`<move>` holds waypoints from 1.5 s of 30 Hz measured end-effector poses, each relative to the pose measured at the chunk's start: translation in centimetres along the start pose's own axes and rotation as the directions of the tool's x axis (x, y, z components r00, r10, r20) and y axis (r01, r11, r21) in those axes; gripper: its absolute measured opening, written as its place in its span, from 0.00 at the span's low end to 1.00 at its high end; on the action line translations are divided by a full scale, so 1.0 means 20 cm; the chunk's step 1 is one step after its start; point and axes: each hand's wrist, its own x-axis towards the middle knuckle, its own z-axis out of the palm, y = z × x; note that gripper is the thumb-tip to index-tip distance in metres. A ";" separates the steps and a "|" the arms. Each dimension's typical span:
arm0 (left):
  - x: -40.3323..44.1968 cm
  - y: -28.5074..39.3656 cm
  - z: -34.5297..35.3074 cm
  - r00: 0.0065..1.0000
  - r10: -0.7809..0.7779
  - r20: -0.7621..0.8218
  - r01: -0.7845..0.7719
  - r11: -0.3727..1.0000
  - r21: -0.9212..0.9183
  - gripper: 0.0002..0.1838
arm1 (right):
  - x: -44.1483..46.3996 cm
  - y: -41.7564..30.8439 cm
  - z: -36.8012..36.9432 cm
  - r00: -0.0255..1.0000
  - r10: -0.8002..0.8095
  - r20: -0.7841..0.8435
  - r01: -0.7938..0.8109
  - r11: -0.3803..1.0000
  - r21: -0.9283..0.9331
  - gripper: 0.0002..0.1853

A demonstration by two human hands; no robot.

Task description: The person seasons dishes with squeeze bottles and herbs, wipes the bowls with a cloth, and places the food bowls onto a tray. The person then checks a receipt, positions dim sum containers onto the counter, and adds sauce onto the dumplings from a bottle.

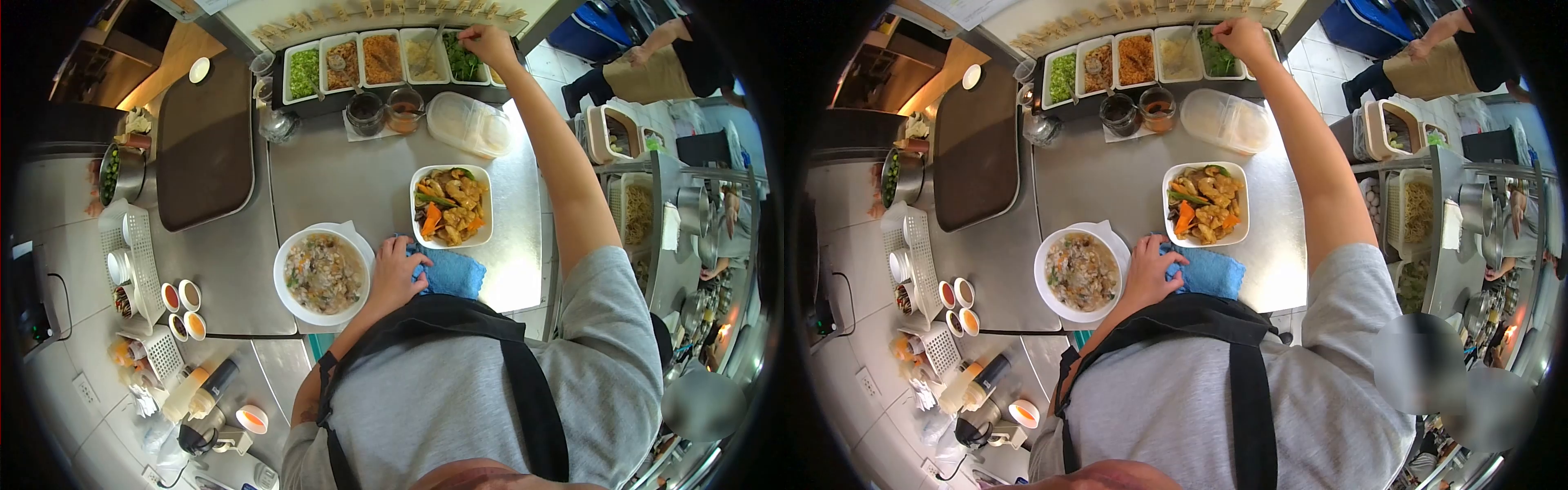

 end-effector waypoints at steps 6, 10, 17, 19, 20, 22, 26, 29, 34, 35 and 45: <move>0.01 -0.01 0.02 1.000 -0.012 0.007 0.012 1.000 -0.003 0.12 | -0.06 -0.07 -0.04 0.983 -0.128 0.130 0.152 0.969 -0.196 0.12; 0.01 0.00 0.01 1.000 -0.009 0.021 0.009 1.000 -0.012 0.13 | -0.10 -0.11 -0.01 0.956 -0.237 0.176 0.288 0.879 -0.380 0.12; 0.01 0.00 0.01 1.000 0.002 0.009 -0.002 1.000 -0.010 0.12 | -0.08 -0.10 0.03 0.953 -0.293 0.076 0.302 0.897 -0.323 0.10; 0.01 0.00 0.00 1.000 0.007 0.007 -0.007 1.000 -0.009 0.12 | -0.10 -0.16 -0.03 0.982 -0.191 -0.006 0.183 0.951 -0.249 0.10; 0.01 0.00 0.01 1.000 0.008 0.006 -0.008 1.000 -0.010 0.12 | -0.11 -0.18 -0.06 0.990 -0.135 -0.042 0.124 0.970 -0.208 0.09; 0.00 0.00 0.01 1.000 -0.006 0.005 0.006 1.000 -0.007 0.12 | -0.11 -0.16 -0.10 0.984 -0.126 -0.130 0.110 0.986 -0.124 0.12; -0.01 -0.01 0.02 1.000 -0.006 0.005 0.006 1.000 -0.005 0.12 | -0.07 -0.09 -0.21 0.973 0.130 -0.192 -0.099 0.982 0.162 0.15; -0.01 0.00 0.02 1.000 0.005 -0.010 -0.005 1.000 0.000 0.12 | -0.07 -0.08 -0.27 0.967 0.195 -0.162 -0.143 0.948 0.283 0.16; -0.01 0.00 0.02 1.000 0.015 -0.026 -0.015 1.000 0.014 0.12 | -0.12 -0.02 -0.35 0.971 0.236 -0.031 -0.179 0.812 0.555 0.15; -0.02 0.01 0.02 0.999 0.020 -0.032 -0.019 1.000 0.024 0.12 | -0.14 -0.01 -0.39 0.967 0.248 0.064 -0.239 0.782 0.576 0.14; -0.05 0.06 0.06 0.997 -0.020 -0.080 0.026 0.997 0.072 0.11 | -0.96 -0.41 -0.52 0.736 0.178 0.654 -0.535 0.745 0.399 0.16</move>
